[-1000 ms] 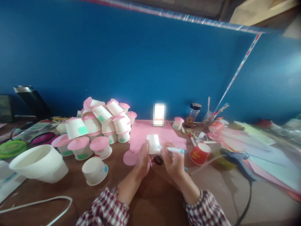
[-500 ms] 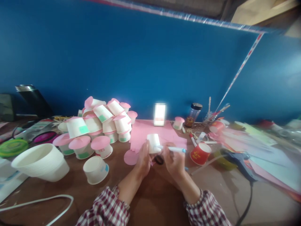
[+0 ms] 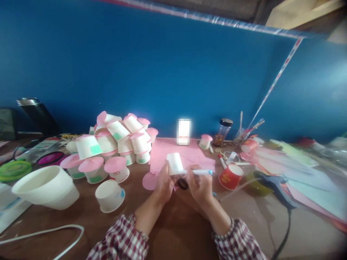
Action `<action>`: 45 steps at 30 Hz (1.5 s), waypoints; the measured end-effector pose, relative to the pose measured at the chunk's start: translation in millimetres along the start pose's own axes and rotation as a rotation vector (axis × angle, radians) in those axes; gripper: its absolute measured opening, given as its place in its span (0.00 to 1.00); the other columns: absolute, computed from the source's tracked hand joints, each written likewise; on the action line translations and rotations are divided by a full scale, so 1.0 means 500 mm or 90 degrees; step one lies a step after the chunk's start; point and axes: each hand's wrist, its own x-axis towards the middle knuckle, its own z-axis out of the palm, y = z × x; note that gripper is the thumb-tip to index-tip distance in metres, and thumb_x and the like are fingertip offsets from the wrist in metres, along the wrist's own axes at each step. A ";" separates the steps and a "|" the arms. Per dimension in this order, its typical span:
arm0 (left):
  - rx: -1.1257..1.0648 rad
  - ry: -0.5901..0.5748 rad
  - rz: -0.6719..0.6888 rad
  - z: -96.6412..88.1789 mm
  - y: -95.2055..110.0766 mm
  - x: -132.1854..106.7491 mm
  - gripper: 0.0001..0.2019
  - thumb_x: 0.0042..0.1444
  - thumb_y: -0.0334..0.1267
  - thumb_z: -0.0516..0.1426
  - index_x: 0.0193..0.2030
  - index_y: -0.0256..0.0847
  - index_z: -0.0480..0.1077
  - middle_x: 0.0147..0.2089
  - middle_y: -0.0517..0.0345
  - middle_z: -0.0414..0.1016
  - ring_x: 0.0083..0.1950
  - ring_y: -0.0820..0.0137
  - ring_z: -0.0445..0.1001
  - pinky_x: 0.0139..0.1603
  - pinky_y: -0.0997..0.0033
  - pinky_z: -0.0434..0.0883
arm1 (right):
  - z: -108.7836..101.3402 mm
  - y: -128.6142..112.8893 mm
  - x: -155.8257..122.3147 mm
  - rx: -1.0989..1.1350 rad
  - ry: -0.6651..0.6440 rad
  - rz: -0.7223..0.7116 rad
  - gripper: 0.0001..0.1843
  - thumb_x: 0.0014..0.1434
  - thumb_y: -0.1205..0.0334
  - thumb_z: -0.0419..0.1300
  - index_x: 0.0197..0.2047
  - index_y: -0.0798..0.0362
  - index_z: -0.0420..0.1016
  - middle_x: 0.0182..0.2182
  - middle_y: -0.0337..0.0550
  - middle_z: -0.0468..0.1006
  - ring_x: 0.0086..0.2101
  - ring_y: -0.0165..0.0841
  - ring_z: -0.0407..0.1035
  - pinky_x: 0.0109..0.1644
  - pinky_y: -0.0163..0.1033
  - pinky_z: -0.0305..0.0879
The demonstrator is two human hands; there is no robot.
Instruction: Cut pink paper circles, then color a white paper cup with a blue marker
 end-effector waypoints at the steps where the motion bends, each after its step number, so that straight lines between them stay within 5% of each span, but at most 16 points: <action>1: 0.000 0.007 -0.005 0.000 0.000 0.001 0.27 0.56 0.52 0.53 0.54 0.32 0.65 0.43 0.44 0.77 0.47 0.59 0.75 0.48 0.62 0.71 | 0.000 -0.001 0.001 -0.001 0.004 -0.001 0.10 0.60 0.63 0.52 0.33 0.55 0.73 0.23 0.43 0.78 0.23 0.32 0.73 0.27 0.33 0.67; 19: -0.029 0.061 -0.028 -0.005 -0.001 0.007 0.28 0.56 0.50 0.53 0.57 0.32 0.62 0.43 0.42 0.77 0.47 0.57 0.75 0.49 0.59 0.71 | 0.001 0.002 -0.001 0.035 0.058 0.045 0.09 0.61 0.64 0.53 0.34 0.56 0.73 0.22 0.41 0.77 0.21 0.30 0.72 0.26 0.31 0.67; 26: -0.052 -0.014 -0.014 -0.007 -0.005 0.000 0.29 0.56 0.50 0.53 0.57 0.29 0.63 0.45 0.40 0.76 0.49 0.56 0.74 0.54 0.58 0.67 | 0.003 -0.001 -0.003 0.025 0.017 0.036 0.09 0.61 0.63 0.53 0.35 0.56 0.73 0.22 0.41 0.77 0.20 0.29 0.70 0.24 0.31 0.65; 38: -0.033 0.017 -0.019 -0.006 -0.003 0.003 0.26 0.58 0.49 0.50 0.56 0.31 0.64 0.43 0.43 0.77 0.47 0.58 0.75 0.49 0.60 0.69 | 0.000 0.000 -0.001 0.021 0.014 0.029 0.09 0.61 0.63 0.53 0.35 0.57 0.73 0.19 0.39 0.75 0.18 0.28 0.69 0.22 0.30 0.63; 45: -0.019 -0.026 -0.037 -0.017 -0.013 0.002 0.28 0.57 0.53 0.49 0.55 0.32 0.66 0.44 0.42 0.77 0.48 0.56 0.74 0.52 0.56 0.66 | -0.001 -0.005 0.002 0.036 0.041 0.034 0.09 0.61 0.64 0.53 0.35 0.56 0.73 0.22 0.40 0.76 0.21 0.29 0.71 0.25 0.30 0.65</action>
